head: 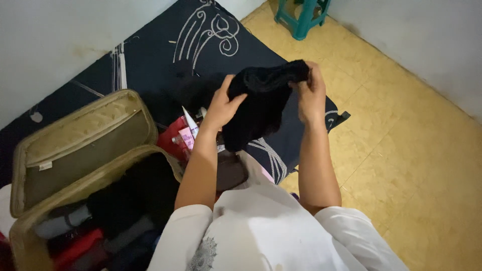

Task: The person folds various clothing items by hand and packs them into an open suitcase, then folds additional garments on a bed.

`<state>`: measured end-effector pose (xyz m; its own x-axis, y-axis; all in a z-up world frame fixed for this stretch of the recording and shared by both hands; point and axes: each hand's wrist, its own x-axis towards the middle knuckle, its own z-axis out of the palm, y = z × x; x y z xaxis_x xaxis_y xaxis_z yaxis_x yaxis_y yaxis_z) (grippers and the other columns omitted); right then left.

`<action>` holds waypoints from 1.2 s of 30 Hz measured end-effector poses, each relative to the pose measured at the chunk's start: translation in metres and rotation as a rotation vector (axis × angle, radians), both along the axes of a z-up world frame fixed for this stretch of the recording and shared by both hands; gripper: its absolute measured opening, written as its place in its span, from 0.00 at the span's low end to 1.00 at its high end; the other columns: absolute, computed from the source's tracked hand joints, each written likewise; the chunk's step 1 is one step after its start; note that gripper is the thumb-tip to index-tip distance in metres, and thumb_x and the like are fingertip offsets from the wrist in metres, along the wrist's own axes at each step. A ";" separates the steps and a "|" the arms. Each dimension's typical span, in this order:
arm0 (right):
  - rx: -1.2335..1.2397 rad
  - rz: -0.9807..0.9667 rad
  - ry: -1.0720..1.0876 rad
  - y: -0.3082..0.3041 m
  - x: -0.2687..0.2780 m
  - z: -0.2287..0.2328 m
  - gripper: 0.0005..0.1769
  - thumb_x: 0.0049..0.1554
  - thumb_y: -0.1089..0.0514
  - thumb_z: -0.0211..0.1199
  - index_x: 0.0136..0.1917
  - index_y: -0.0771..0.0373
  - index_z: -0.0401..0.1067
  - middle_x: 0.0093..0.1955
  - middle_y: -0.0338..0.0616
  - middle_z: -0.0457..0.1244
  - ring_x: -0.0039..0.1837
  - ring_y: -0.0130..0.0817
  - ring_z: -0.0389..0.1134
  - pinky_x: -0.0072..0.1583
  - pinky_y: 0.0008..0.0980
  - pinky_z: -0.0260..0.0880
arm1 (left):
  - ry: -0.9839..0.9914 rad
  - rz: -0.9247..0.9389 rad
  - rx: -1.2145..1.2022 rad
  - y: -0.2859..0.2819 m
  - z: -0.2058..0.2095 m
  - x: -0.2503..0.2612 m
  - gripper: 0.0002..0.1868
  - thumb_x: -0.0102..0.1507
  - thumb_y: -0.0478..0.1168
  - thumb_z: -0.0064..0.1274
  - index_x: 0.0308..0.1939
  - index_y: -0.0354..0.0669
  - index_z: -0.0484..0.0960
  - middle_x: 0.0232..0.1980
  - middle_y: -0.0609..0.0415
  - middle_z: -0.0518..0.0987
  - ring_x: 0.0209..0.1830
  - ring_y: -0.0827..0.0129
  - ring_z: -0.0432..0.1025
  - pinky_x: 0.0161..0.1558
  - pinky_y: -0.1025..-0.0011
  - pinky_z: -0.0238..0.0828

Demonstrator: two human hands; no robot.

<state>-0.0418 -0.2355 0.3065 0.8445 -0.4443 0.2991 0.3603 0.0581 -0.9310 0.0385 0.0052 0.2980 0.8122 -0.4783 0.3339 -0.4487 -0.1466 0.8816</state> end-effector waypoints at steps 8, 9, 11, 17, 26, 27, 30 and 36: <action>-0.501 -0.179 -0.574 0.007 0.009 0.071 0.15 0.70 0.49 0.60 0.65 0.59 0.70 0.82 0.49 0.50 0.85 0.43 0.50 0.81 0.40 0.48 | -0.239 -0.023 -0.214 0.004 0.081 0.009 0.24 0.62 0.30 0.62 0.61 0.37 0.76 0.54 0.43 0.83 0.57 0.62 0.78 0.61 0.69 0.72; -0.523 -0.174 -0.584 0.006 0.009 0.074 0.15 0.70 0.50 0.60 0.65 0.59 0.70 0.82 0.49 0.50 0.85 0.42 0.50 0.81 0.39 0.48 | -0.248 -0.029 -0.264 0.006 0.087 0.008 0.22 0.63 0.29 0.60 0.61 0.36 0.77 0.53 0.43 0.83 0.56 0.63 0.77 0.61 0.70 0.71; -0.587 -0.150 -0.605 0.001 0.009 0.077 0.14 0.70 0.51 0.58 0.65 0.60 0.70 0.82 0.48 0.52 0.84 0.39 0.51 0.81 0.38 0.50 | -0.273 -0.016 -0.325 0.007 0.091 0.010 0.20 0.65 0.29 0.58 0.61 0.35 0.76 0.53 0.44 0.83 0.56 0.64 0.77 0.63 0.71 0.71; -0.226 -0.140 -0.055 -0.006 0.006 0.055 0.12 0.66 0.64 0.60 0.63 0.66 0.71 0.52 0.42 0.65 0.52 0.31 0.64 0.55 0.32 0.64 | -0.110 0.280 -0.023 -0.005 0.064 0.028 0.23 0.59 0.35 0.67 0.55 0.29 0.81 0.47 0.41 0.82 0.48 0.66 0.74 0.52 0.69 0.70; 0.427 0.111 0.255 -0.033 0.051 -0.073 0.18 0.54 0.61 0.63 0.59 0.58 0.72 0.51 0.34 0.70 0.54 0.28 0.70 0.59 0.30 0.71 | 0.414 0.077 -0.490 -0.031 0.012 0.040 0.17 0.61 0.31 0.59 0.53 0.29 0.82 0.47 0.52 0.84 0.44 0.70 0.77 0.49 0.72 0.74; 0.320 0.231 0.303 -0.030 0.046 -0.097 0.22 0.51 0.61 0.65 0.60 0.56 0.72 0.52 0.32 0.69 0.55 0.26 0.69 0.60 0.30 0.69 | 0.442 0.096 -0.548 -0.036 0.005 0.044 0.17 0.62 0.31 0.58 0.54 0.29 0.82 0.47 0.51 0.84 0.45 0.70 0.77 0.50 0.72 0.74; -0.134 0.290 0.665 -0.017 0.026 -0.152 0.22 0.59 0.60 0.74 0.53 0.81 0.67 0.46 0.47 0.56 0.48 0.42 0.54 0.52 0.47 0.54 | 0.511 0.159 -0.627 -0.039 -0.011 0.055 0.18 0.63 0.32 0.57 0.56 0.28 0.81 0.49 0.49 0.84 0.46 0.68 0.77 0.51 0.71 0.73; 0.121 0.300 0.282 -0.009 0.023 -0.117 0.13 0.61 0.64 0.64 0.59 0.68 0.75 0.53 0.39 0.70 0.55 0.28 0.69 0.60 0.28 0.68 | 0.482 0.156 -0.580 -0.044 -0.037 0.056 0.24 0.66 0.37 0.59 0.64 0.29 0.77 0.58 0.44 0.81 0.57 0.63 0.74 0.61 0.69 0.69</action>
<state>-0.0186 -0.2441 0.1899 0.9829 -0.1840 -0.0011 0.0432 0.2364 -0.9707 0.0947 -0.0389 0.2611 0.9753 -0.2024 0.0887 -0.0080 0.3689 0.9294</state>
